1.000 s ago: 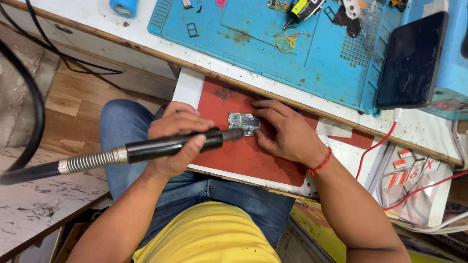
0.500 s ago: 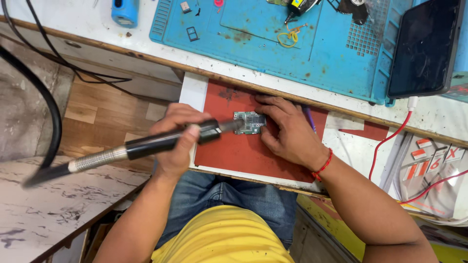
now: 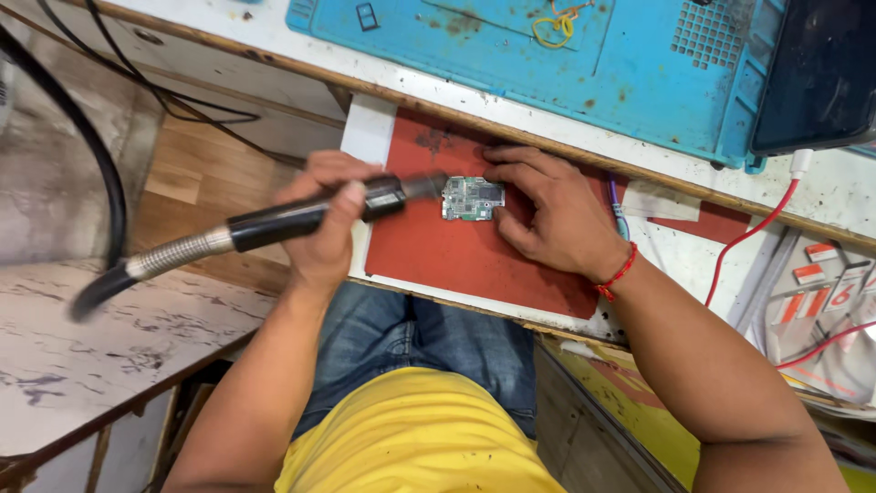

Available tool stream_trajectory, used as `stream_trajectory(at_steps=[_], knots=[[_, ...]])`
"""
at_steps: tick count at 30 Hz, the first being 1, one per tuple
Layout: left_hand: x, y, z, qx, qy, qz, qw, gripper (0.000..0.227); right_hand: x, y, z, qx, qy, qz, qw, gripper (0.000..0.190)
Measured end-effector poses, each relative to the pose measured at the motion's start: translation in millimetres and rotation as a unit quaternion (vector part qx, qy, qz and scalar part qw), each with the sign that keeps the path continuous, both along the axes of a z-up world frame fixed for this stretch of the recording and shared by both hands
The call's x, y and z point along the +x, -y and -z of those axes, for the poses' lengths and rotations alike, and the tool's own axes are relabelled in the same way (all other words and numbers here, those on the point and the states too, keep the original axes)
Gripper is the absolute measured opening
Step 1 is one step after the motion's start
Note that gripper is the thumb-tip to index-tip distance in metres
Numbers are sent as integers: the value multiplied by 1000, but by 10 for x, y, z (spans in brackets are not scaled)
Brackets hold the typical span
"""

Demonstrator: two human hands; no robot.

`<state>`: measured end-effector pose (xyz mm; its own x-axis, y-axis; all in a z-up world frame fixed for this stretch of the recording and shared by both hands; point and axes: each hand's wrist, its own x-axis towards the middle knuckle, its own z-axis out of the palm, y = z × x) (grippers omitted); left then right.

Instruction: The person uses a small tool to scrape a circuit board on a red mat, then applies a hot air gun to heat components on the board. The board remains on the mat during the process.

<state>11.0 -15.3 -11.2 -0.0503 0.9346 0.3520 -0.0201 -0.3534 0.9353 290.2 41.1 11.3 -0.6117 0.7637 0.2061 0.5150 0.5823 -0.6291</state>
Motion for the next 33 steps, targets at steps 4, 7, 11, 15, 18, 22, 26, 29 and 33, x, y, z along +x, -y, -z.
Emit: stream_trajectory(at_steps=[4,7,11,15,18,22,26,29,33], knots=[[30,-19,-58,45,-45,0,998,20,-49,18,-17,13,-12,14,1000,38],[60,-31,-40,52,-70,33,996,22,-74,34,2,11,-10,35,999,37],[37,-19,-6,22,-20,18,999,21,-105,81,72,25,7,55,998,37],[34,-38,-32,33,-21,4,999,22,-116,55,47,23,6,52,998,38],[92,63,-50,12,-17,-42,999,23,-82,49,-22,27,-23,23,999,35],[5,-82,-71,43,-36,4,998,25,-34,-128,-43,9,-11,-26,1000,37],[-6,2,24,-17,30,-21,999,24,78,-21,41,-29,7,-23,999,39],[0,-99,-128,32,-54,-7,998,24,35,-62,-81,-31,2,-26,999,40],[-10,-129,-183,72,-104,37,991,24,-13,-115,-146,-48,18,-19,998,40]])
